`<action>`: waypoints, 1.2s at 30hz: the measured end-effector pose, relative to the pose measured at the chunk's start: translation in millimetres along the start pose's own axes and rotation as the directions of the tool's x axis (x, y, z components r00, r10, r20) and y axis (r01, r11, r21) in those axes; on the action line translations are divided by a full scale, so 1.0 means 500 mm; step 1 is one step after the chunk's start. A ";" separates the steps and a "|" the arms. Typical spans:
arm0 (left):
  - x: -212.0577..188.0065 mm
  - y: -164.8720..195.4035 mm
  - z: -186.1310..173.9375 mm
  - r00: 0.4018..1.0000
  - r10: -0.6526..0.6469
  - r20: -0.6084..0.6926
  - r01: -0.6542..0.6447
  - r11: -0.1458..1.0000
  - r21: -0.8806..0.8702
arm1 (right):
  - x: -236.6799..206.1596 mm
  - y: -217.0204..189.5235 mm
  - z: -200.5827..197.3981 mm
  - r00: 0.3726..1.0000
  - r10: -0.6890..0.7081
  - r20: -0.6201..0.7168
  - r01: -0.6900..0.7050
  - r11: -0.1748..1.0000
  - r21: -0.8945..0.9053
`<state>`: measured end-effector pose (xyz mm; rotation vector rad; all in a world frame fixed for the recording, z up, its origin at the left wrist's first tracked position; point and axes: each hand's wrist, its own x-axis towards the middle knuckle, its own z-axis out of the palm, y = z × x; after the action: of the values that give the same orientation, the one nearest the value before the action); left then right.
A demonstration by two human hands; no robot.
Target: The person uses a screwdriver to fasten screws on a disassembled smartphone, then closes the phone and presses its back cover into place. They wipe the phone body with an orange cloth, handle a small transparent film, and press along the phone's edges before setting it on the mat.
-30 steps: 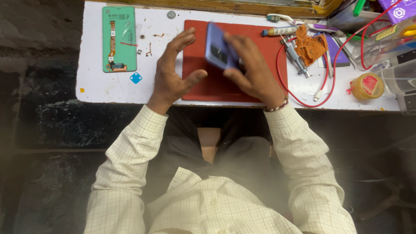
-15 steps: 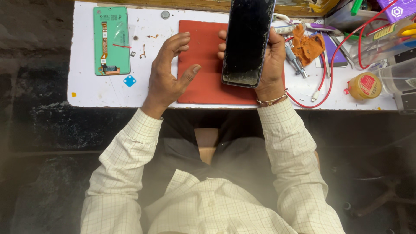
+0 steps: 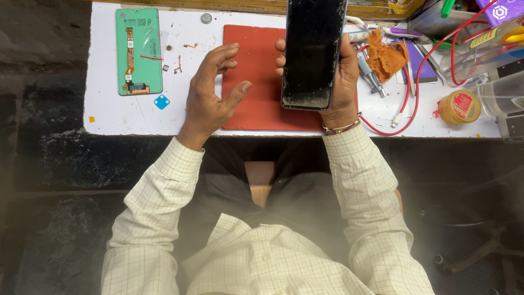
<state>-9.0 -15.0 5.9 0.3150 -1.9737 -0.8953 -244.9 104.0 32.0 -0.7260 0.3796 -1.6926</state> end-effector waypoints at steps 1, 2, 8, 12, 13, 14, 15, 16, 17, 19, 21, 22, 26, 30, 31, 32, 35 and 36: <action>-0.001 0.000 0.000 1.000 -0.002 0.002 0.002 1.000 0.002 | -0.001 0.000 0.001 1.000 0.005 -0.014 -0.005 1.000 0.005; -0.001 -0.001 0.000 1.000 -0.004 0.004 0.004 1.000 0.003 | -0.001 -0.001 0.002 1.000 0.011 -0.027 -0.010 1.000 0.010; -0.001 -0.004 0.001 1.000 -0.007 0.009 0.007 1.000 0.015 | -0.001 -0.002 0.001 1.000 0.006 -0.026 -0.006 1.000 -0.004; 0.000 0.001 0.001 1.000 -0.010 0.011 0.010 1.000 0.012 | 0.000 -0.003 -0.003 1.000 0.006 -0.006 -0.006 1.000 -0.001; 0.001 0.003 0.000 1.000 -0.012 0.011 0.012 1.000 0.009 | 0.000 -0.003 -0.004 1.000 0.005 -0.014 -0.005 1.000 -0.007; 0.001 0.006 -0.001 1.000 -0.014 0.012 0.014 1.000 0.006 | -0.001 -0.003 -0.004 1.000 0.004 -0.023 -0.004 1.000 -0.012; 0.003 0.009 -0.001 1.000 -0.016 0.012 0.016 1.000 0.004 | -0.001 -0.004 -0.005 1.000 0.002 -0.030 -0.002 1.000 -0.019; 0.004 0.013 -0.003 1.000 -0.017 0.015 0.017 1.000 0.012 | -0.002 -0.004 -0.005 1.000 0.001 -0.031 -0.001 1.000 -0.013; 0.004 0.016 -0.005 1.000 -0.019 0.018 0.019 1.000 0.021 | -0.001 -0.004 -0.005 1.000 0.000 -0.031 0.000 1.000 -0.007; 0.006 0.022 -0.005 0.999 -0.034 0.036 0.033 0.999 0.037 | -0.001 -0.004 -0.006 1.000 -0.009 -0.022 0.009 1.000 -0.006; 0.008 0.027 -0.003 0.996 -0.064 0.066 0.060 0.997 0.053 | 0.001 -0.005 -0.006 1.000 -0.023 -0.005 0.023 1.000 -0.014; 0.008 0.029 -0.003 0.994 -0.058 0.093 0.052 0.996 0.072 | 0.001 -0.004 -0.006 0.999 -0.030 -0.015 0.030 0.999 -0.013; 0.010 0.033 0.002 0.979 0.058 0.196 -0.098 0.975 0.199 | 0.000 -0.005 -0.007 0.997 -0.055 -0.050 0.052 0.997 -0.055; 0.011 0.033 0.008 0.954 0.168 0.247 -0.231 0.939 0.253 | 0.001 -0.003 -0.012 0.996 -0.081 -0.023 0.078 0.992 -0.100; 0.011 0.033 0.009 0.954 0.166 0.248 -0.230 0.939 0.256 | 0.002 -0.003 -0.013 0.995 -0.099 -0.032 0.095 0.989 -0.112; 0.011 0.033 0.009 0.955 0.164 0.249 -0.228 0.939 0.258 | 0.003 -0.003 -0.014 0.992 -0.118 -0.041 0.112 0.986 -0.125; 0.010 0.034 0.010 0.954 0.167 0.250 -0.231 0.939 0.256 | 0.003 -0.004 -0.013 0.988 -0.148 -0.048 0.140 0.981 -0.133; 0.011 0.034 0.010 0.953 0.170 0.251 -0.234 0.939 0.253 | 0.003 -0.004 -0.011 0.987 -0.154 -0.047 0.147 0.980 -0.132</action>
<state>-13.9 -3.7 19.5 0.1683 -2.3015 -0.5349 -250.3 102.6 29.4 -0.8182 0.4870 -1.8478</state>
